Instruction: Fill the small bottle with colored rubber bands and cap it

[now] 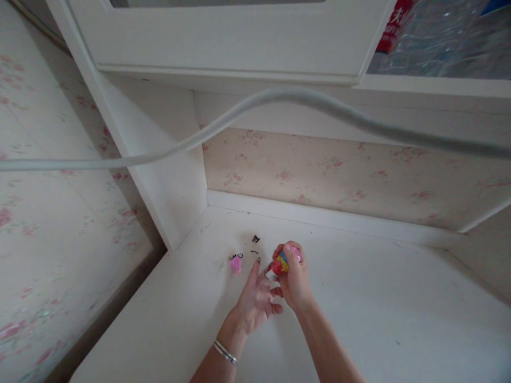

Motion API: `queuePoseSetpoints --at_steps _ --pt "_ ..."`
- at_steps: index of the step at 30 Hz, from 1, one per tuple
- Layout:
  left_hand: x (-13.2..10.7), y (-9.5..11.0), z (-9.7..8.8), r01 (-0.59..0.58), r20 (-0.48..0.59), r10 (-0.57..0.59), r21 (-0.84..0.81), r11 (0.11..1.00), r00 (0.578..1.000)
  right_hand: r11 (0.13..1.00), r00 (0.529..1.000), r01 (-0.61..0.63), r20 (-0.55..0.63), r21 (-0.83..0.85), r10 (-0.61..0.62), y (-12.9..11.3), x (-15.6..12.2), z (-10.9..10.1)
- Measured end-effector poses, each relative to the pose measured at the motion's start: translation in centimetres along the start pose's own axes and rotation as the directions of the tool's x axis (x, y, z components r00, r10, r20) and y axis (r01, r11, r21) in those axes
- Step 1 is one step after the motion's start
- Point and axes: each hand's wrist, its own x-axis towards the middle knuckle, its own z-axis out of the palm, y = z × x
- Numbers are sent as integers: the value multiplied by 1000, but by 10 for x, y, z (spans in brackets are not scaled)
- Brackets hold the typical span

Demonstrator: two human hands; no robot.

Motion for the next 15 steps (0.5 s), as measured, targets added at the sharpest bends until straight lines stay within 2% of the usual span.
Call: queuePoseSetpoints --at_steps 4,8,11,15 --pt "0 -2 0 -28 32 28 14 999 999 1000 999 7 43 19 -7 -4 -2 1" --pt "-2 -6 2 -12 83 8 44 999 997 999 998 28 52 25 -29 -8 -3 -2" --pt "-2 -7 1 -10 114 3 62 998 994 1000 997 -1 71 20 0 -12 -2 -6" --pt "-1 -8 0 24 165 -39 92 995 985 999 999 36 18 11 -37 -17 4 -15"
